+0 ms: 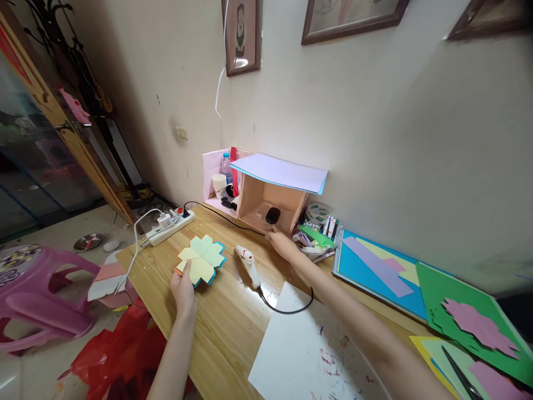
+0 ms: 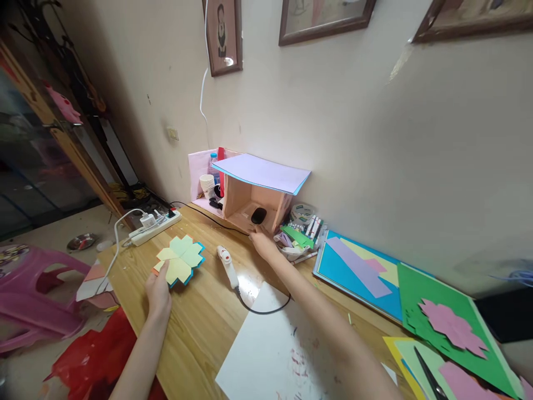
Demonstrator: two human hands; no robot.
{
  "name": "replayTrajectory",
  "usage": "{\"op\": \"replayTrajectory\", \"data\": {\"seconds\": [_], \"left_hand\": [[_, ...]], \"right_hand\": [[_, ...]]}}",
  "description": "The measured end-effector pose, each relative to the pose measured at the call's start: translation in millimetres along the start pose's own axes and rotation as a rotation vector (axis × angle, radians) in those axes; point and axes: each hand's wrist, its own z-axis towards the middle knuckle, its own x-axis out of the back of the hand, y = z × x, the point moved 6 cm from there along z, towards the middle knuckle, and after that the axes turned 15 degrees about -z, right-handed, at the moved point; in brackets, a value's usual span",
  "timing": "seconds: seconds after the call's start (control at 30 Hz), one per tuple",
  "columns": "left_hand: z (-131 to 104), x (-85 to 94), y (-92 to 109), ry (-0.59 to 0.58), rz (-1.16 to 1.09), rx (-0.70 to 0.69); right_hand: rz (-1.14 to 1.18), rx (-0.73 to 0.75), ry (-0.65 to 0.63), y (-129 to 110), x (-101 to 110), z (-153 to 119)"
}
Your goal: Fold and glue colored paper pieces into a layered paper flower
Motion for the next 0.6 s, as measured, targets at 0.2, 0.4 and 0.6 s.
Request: {"op": "replayTrajectory", "data": {"seconds": [0.2,0.4,0.6], "left_hand": [[-0.4,0.7,-4.2,-0.011,0.008,0.013],[-4.8,-1.1,-2.7,-0.023,0.017,0.03],[-11.0,-6.7,-2.3,-0.06,0.001,0.045]], "right_hand": [[-0.133,0.106,-0.006,-8.4,-5.9,15.6],[-0.168,0.123,0.142,-8.3,23.5,-8.5],[-0.25,0.215,0.176,-10.1,28.1,-19.6]]}}
